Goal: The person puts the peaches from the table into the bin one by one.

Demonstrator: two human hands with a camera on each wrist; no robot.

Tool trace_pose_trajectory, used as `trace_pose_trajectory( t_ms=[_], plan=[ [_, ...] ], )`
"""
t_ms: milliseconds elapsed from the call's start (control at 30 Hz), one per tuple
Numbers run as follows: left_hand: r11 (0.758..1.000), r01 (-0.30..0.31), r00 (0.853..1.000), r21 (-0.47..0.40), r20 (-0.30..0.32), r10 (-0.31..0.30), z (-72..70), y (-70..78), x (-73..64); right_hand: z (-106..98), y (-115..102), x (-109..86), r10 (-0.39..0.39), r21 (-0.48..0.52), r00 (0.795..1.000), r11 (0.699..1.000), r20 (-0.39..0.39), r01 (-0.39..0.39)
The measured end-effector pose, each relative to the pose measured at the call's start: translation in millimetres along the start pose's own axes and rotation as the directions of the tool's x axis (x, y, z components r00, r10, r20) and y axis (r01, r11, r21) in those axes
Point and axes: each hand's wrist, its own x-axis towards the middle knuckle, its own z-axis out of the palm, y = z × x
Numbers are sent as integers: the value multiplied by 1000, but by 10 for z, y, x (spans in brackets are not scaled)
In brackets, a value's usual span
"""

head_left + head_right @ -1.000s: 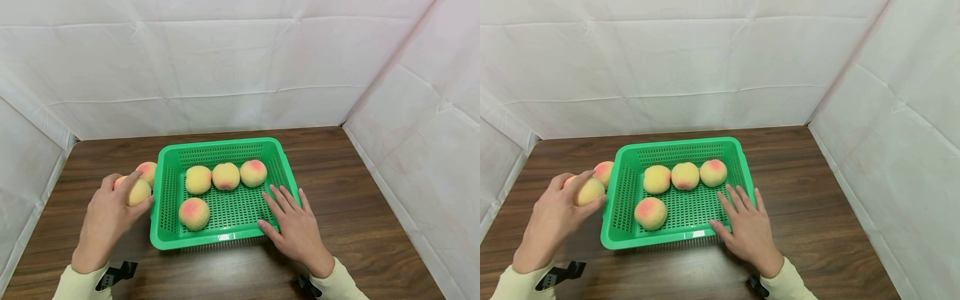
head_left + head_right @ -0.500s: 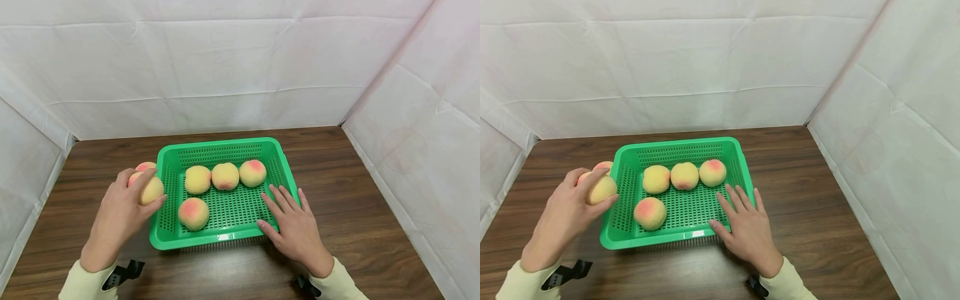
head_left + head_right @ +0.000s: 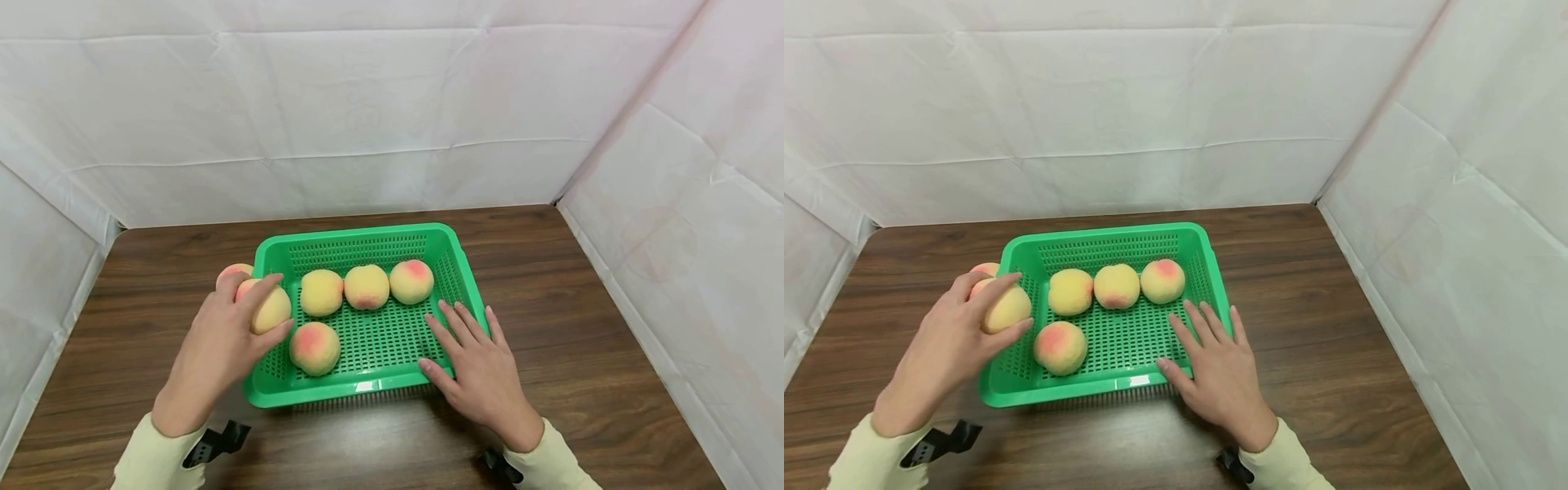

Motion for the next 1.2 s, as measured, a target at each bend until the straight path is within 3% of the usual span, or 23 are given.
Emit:
trace_pose_trajectory(
  t_ms=[367, 500, 767, 1200],
  plan=[
    [1000, -10, 991, -3, 131, 10, 16, 85, 103, 3, -3, 10, 4, 4, 1000, 1000, 3, -4],
    [999, -53, 990, -6, 133, 53, 42, 109, 147, 2, -5, 10, 2, 2, 1000, 1000, 3, -2],
    [988, -157, 985, -16, 73, 158, 132, 151, 225, 4, -4, 4, 4, 1, 1000, 1000, 2, -4],
    [976, -215, 963, -27, 162, 216, 182, 227, 358, 6, 1, -8, 6, 2, 1000, 1000, 6, -6]
  ],
)
